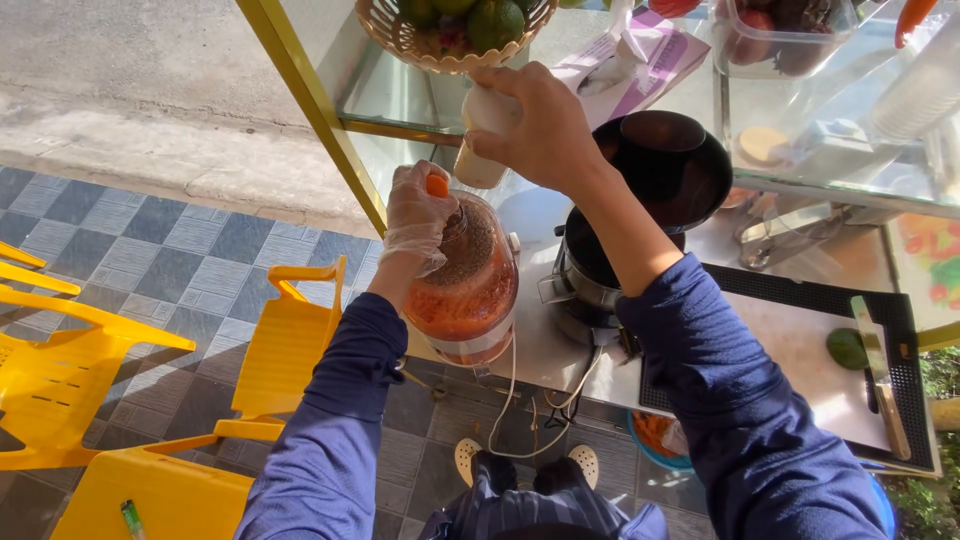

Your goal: Using a juicing machine to process cut carrots into juice.

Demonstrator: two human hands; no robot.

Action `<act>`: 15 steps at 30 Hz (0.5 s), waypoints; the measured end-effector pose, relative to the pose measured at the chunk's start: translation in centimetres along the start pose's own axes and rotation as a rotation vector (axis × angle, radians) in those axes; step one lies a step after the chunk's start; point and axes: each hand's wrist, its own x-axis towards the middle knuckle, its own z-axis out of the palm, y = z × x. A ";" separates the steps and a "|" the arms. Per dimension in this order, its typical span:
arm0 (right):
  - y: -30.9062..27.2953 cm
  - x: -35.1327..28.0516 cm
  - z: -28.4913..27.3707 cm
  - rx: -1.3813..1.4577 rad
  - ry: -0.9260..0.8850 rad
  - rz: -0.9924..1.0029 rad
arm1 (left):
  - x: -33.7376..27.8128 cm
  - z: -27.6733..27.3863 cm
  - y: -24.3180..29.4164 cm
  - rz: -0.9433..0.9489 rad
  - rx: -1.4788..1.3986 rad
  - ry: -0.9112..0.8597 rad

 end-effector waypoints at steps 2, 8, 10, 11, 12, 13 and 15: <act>0.3 -0.2 -0.5 -0.003 -0.012 0.028 | 0.4 0.2 -0.1 0.005 0.096 -0.039; 0.6 -0.5 -0.6 0.029 -0.007 0.073 | -0.4 -1.3 2.5 0.001 0.225 -0.244; 0.4 -0.8 -0.8 0.002 -0.019 0.039 | -0.4 -0.8 2.6 -0.046 0.150 -0.177; 0.4 -0.9 -0.9 0.001 -0.019 0.043 | -0.5 -0.4 2.1 -0.046 0.149 -0.181; 0.4 -0.9 -0.9 0.006 -0.019 0.034 | -0.6 -0.1 1.6 -0.022 0.116 -0.129; 0.3 -0.9 -0.9 0.011 -0.019 0.024 | -0.6 0.1 1.1 0.002 0.084 -0.076; 0.3 -0.8 -0.8 0.002 -0.023 0.035 | -0.9 -0.4 1.0 0.025 0.069 -0.070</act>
